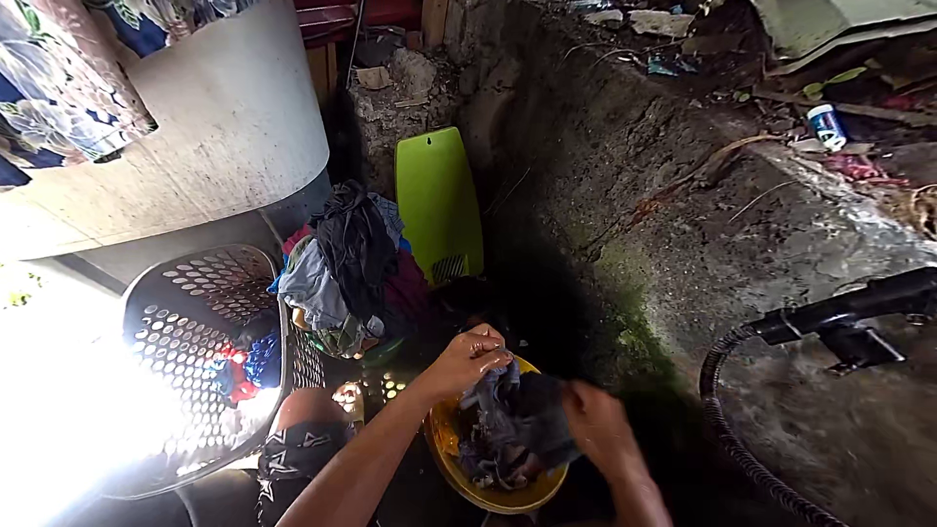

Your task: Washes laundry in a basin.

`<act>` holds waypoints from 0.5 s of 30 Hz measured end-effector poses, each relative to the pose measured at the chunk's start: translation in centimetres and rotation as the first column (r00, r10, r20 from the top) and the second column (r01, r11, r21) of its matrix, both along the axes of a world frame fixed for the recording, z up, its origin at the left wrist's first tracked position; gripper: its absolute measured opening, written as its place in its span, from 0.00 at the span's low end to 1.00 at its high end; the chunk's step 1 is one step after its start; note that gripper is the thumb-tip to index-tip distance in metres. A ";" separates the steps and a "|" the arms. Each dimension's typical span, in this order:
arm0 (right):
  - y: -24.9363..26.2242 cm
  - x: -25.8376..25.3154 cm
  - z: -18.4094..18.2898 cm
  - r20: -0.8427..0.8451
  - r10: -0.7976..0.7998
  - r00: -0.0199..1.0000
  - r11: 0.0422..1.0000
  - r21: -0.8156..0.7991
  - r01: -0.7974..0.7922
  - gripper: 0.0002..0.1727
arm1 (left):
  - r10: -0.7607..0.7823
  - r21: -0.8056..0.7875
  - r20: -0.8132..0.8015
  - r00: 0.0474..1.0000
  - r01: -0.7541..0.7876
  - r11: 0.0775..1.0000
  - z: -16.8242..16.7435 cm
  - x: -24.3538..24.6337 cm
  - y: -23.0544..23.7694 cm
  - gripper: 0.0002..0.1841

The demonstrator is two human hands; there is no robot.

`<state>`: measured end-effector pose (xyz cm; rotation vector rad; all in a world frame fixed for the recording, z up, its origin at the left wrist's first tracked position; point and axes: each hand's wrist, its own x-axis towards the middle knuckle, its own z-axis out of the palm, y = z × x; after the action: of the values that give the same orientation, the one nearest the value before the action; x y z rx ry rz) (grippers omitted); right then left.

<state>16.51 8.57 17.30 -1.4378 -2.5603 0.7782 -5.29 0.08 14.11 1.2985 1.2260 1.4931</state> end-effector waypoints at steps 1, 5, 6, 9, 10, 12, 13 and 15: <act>0.9 0.0 -3.1 0.156 -0.041 0.987 0.991 -0.118 0.060 0.21 | 0.017 -0.018 0.037 0.999 -0.016 1.000 -0.3 -0.1 0.5 0.14; 2.1 -1.1 -14.4 0.384 0.093 0.919 0.973 -0.233 -0.001 0.34 | 0.070 -0.374 -0.089 0.994 -0.098 0.922 -6.4 0.0 3.3 0.11; 2.0 -1.6 -16.6 0.392 0.155 0.907 0.968 -0.243 -0.061 0.34 | 0.018 -0.489 -0.184 0.983 -0.107 0.866 -8.3 0.3 3.9 0.14; 1.7 -2.5 -21.6 0.506 0.255 0.824 0.948 -0.300 -0.110 0.30 | -0.278 -0.767 -0.386 0.880 -0.139 0.627 -12.6 2.6 5.3 0.30; 1.4 -2.5 -22.7 0.533 0.272 0.801 0.943 -0.314 -0.112 0.31 | -0.375 -0.817 -0.409 0.832 -0.150 0.556 -14.0 3.6 5.3 0.36; 0.5 -2.4 -24.1 0.574 0.309 0.758 0.926 -0.363 -0.102 0.33 | -0.511 -0.877 -0.405 0.758 -0.164 0.452 -17.3 5.7 4.7 0.39; -0.1 -2.2 -24.6 0.580 0.312 0.753 0.925 -0.367 -0.100 0.33 | -0.535 -0.890 -0.398 0.746 -0.172 0.423 -18.9 6.6 4.4 0.40; -1.4 -1.3 -25.5 0.512 0.291 0.808 0.927 -0.359 -0.107 0.31 | -0.524 -0.883 -0.413 0.745 -0.185 0.432 -21.1 7.6 3.4 0.40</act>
<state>15.24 7.19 -8.24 -1.7132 -3.1955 0.9464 2.32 3.51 -7.04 1.0855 1.8607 -0.0330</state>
